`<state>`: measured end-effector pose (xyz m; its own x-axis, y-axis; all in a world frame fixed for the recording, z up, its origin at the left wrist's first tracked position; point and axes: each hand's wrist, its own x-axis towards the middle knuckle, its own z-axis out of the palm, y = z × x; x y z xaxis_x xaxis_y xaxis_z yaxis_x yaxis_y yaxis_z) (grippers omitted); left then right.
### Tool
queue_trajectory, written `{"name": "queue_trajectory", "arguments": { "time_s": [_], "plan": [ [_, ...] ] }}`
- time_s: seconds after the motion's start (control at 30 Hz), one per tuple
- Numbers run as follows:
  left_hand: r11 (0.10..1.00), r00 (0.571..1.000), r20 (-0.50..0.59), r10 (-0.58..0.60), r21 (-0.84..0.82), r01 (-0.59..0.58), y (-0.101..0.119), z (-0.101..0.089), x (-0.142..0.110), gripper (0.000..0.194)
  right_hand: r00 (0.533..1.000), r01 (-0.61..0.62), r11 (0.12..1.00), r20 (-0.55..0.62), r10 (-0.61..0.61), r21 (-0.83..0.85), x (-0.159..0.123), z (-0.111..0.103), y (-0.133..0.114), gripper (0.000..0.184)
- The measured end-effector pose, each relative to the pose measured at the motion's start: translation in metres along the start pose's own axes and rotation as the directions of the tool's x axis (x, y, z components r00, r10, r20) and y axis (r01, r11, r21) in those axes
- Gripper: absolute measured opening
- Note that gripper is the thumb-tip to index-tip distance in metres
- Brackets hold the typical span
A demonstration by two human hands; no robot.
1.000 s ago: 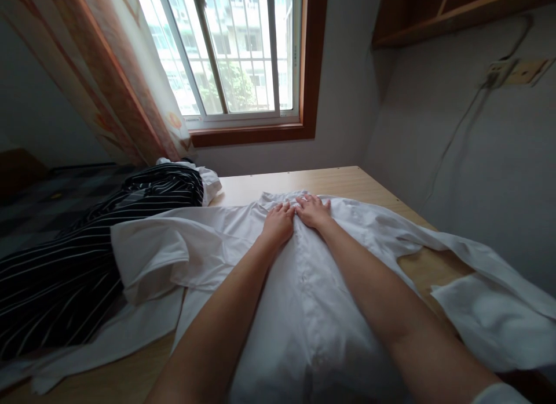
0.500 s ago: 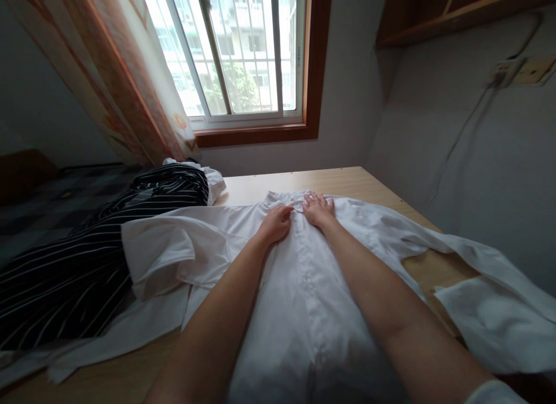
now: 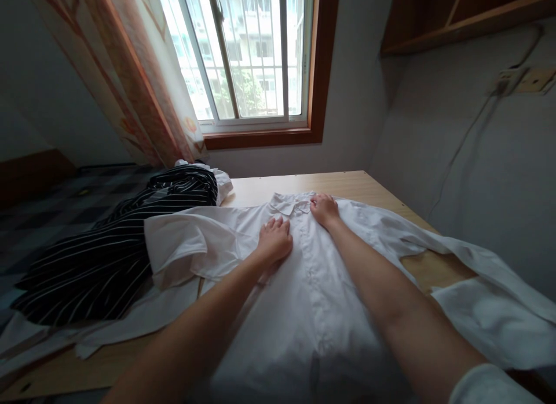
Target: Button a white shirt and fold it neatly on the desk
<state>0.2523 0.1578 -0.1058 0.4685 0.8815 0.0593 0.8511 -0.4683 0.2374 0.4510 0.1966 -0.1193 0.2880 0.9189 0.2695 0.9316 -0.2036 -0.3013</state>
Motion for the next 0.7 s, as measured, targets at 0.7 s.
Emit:
{"name": "queue_trajectory", "arguments": {
  "time_s": [0.7],
  "plan": [
    [0.998, 0.995, -0.093, 0.042, 0.055, -0.037, -0.014, 0.001, 0.004, 0.046, 0.972, -0.093, 0.993, 0.211, 0.107, -0.074, -0.054, -0.01, -0.008, 0.067]
  ]
}}
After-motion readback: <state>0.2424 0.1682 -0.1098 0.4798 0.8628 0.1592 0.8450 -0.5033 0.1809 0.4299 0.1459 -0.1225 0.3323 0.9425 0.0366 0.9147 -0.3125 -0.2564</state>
